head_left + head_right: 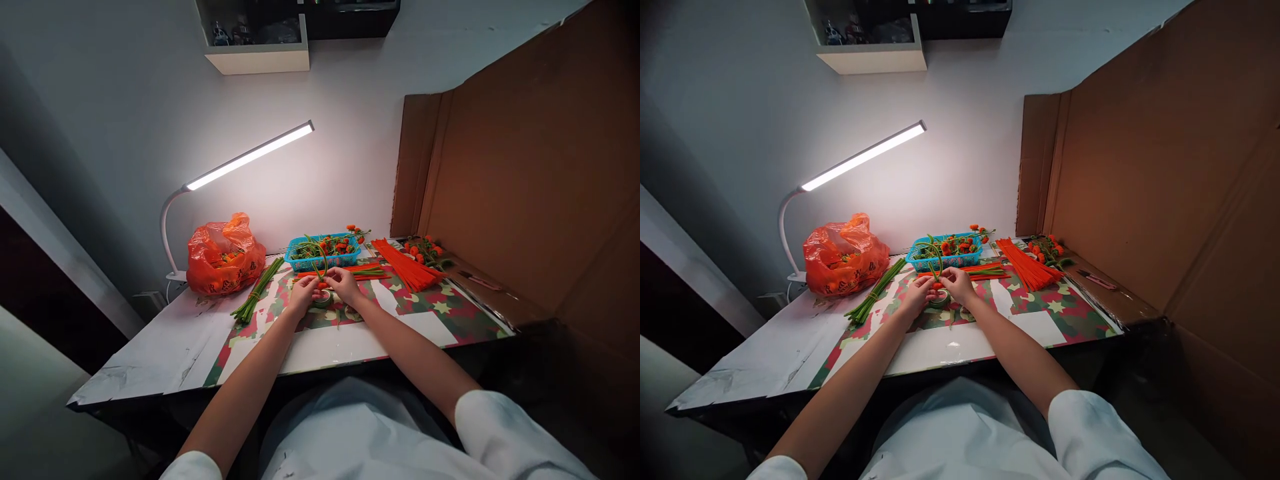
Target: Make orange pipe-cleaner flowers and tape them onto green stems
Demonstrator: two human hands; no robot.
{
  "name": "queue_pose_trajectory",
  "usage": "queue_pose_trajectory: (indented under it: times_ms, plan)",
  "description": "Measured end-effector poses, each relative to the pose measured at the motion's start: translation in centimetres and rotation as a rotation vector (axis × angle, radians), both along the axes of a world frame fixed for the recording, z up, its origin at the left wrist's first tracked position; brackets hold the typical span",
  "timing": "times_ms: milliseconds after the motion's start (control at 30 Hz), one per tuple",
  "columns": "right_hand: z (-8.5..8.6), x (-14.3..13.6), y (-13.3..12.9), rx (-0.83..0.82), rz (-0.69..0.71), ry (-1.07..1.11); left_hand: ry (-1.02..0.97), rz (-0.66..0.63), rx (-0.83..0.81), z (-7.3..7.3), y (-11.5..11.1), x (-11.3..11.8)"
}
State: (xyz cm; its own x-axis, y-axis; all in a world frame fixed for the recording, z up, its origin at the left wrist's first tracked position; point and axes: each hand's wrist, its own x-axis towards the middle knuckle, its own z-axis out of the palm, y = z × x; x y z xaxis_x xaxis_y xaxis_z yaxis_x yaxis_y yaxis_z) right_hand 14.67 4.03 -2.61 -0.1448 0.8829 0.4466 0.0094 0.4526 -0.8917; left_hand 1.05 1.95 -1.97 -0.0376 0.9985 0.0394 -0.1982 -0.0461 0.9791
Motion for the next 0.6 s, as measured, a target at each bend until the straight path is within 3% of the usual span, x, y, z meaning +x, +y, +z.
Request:
queue_pose_trajectory:
  times_ms: [233, 600]
  plan:
    - [0.11, 0.15, -0.15, 0.014, -0.005, -0.012, 0.007, -0.020, 0.101, 0.53, -0.67, 0.11]
    - [0.37, 0.22, -0.58, 0.055, 0.015, -0.047, 0.046, -0.095, 0.114, 0.73, -0.86, 0.07]
